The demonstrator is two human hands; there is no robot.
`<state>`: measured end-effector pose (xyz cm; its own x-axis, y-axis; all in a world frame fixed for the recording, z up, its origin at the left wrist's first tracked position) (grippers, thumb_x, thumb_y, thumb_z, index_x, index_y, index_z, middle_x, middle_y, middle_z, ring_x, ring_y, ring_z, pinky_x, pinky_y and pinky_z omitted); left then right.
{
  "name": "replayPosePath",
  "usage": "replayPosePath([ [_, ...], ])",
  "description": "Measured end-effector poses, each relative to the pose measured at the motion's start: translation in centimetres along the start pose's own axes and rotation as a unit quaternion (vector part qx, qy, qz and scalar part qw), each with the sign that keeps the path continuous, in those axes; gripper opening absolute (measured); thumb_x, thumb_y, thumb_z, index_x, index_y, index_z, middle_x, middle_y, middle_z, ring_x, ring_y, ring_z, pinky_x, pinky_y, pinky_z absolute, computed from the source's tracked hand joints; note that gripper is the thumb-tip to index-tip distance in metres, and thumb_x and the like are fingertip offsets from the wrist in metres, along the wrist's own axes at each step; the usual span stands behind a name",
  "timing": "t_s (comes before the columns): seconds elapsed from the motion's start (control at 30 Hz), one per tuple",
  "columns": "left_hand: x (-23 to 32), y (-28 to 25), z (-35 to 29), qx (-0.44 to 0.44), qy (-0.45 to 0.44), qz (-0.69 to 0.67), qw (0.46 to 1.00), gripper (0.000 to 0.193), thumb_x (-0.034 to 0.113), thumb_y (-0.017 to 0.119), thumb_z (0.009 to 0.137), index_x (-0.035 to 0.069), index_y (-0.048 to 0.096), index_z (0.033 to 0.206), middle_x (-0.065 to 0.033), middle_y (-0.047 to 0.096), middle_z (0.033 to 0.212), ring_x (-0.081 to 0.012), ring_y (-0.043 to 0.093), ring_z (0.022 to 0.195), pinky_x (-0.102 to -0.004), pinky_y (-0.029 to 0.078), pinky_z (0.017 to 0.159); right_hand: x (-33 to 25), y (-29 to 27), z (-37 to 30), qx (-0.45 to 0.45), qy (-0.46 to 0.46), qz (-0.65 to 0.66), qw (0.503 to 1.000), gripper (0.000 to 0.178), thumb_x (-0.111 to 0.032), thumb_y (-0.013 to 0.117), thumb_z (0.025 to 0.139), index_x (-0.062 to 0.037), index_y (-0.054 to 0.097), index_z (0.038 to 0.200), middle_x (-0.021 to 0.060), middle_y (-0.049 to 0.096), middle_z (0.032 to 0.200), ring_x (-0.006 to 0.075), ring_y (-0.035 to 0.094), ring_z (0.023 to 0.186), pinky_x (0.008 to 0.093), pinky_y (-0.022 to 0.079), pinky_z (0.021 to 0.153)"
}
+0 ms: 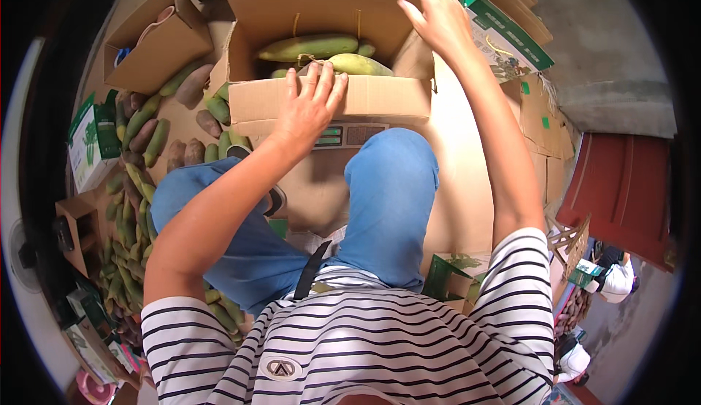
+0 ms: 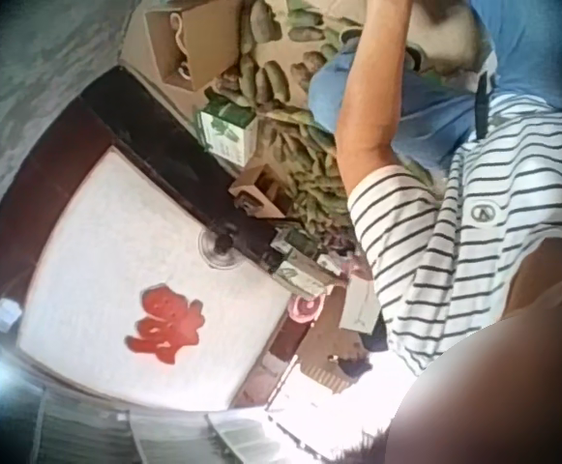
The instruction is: Packing green radishes into cardboard boxes and weighing them.
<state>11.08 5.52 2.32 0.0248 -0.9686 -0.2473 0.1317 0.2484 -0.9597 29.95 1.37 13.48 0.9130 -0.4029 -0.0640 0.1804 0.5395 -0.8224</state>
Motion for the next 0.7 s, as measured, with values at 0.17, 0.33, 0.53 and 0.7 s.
replayPosePath([
  [0.17,-0.9,-3.7,0.2,0.072,-0.011,-0.072,0.995,0.027,0.011,0.057,0.074,0.003,0.057,0.100,-0.0110,0.058,0.093,-0.0260,0.058,0.091,-0.0398,0.046,0.079,-1.9,5.3,5.7,-0.003,-0.061,-0.063,0.996,0.054,-0.026,0.072,0.075,-0.0018,0.052,0.119,0.0198,0.058,0.114,0.0336,0.058,0.104,0.0423,0.047,0.087],
  [0.33,-3.4,-4.9,1.0,0.075,-0.042,-0.120,0.989,0.009,0.009,0.056,0.072,0.009,0.056,0.082,-0.0061,0.056,0.077,-0.0228,0.058,0.074,-0.0358,0.045,0.063,-0.2,10.5,7.5,-0.291,-0.070,-0.038,0.953,0.043,-0.031,0.071,0.076,-0.0013,0.059,0.106,0.0193,0.064,0.089,0.0312,0.063,0.081,0.0383,0.052,0.072],
  [0.53,-4.4,-5.3,2.4,0.107,-0.026,-0.168,0.980,0.006,0.006,0.053,0.075,0.008,0.056,0.080,-0.0086,0.060,0.077,-0.0267,0.061,0.075,-0.0378,0.047,0.064,-0.3,8.4,7.9,-0.186,0.163,0.318,0.915,0.019,-0.021,0.057,0.085,-0.0029,0.063,0.085,0.0150,0.062,0.069,0.0223,0.058,0.059,0.0382,0.050,0.056],
  [0.7,-0.9,-8.1,3.4,0.095,0.047,-0.158,0.982,0.004,0.010,0.055,0.077,0.007,0.056,0.080,-0.0077,0.059,0.077,-0.0251,0.060,0.077,-0.0367,0.046,0.067,2.6,1.1,2.6,-0.171,-0.032,0.050,0.984,0.020,-0.022,0.057,0.084,-0.0040,0.063,0.078,0.0153,0.062,0.066,0.0282,0.060,0.061,0.0397,0.049,0.057],
])
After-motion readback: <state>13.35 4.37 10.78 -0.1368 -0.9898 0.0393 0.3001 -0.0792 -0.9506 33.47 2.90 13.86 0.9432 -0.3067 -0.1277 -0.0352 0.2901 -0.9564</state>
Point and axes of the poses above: each hand's wrist, its own z-axis towards the middle knuckle, its own y-axis out of the palm, x = y × z, the point moved 9 cm from there along z, towards the middle knuckle
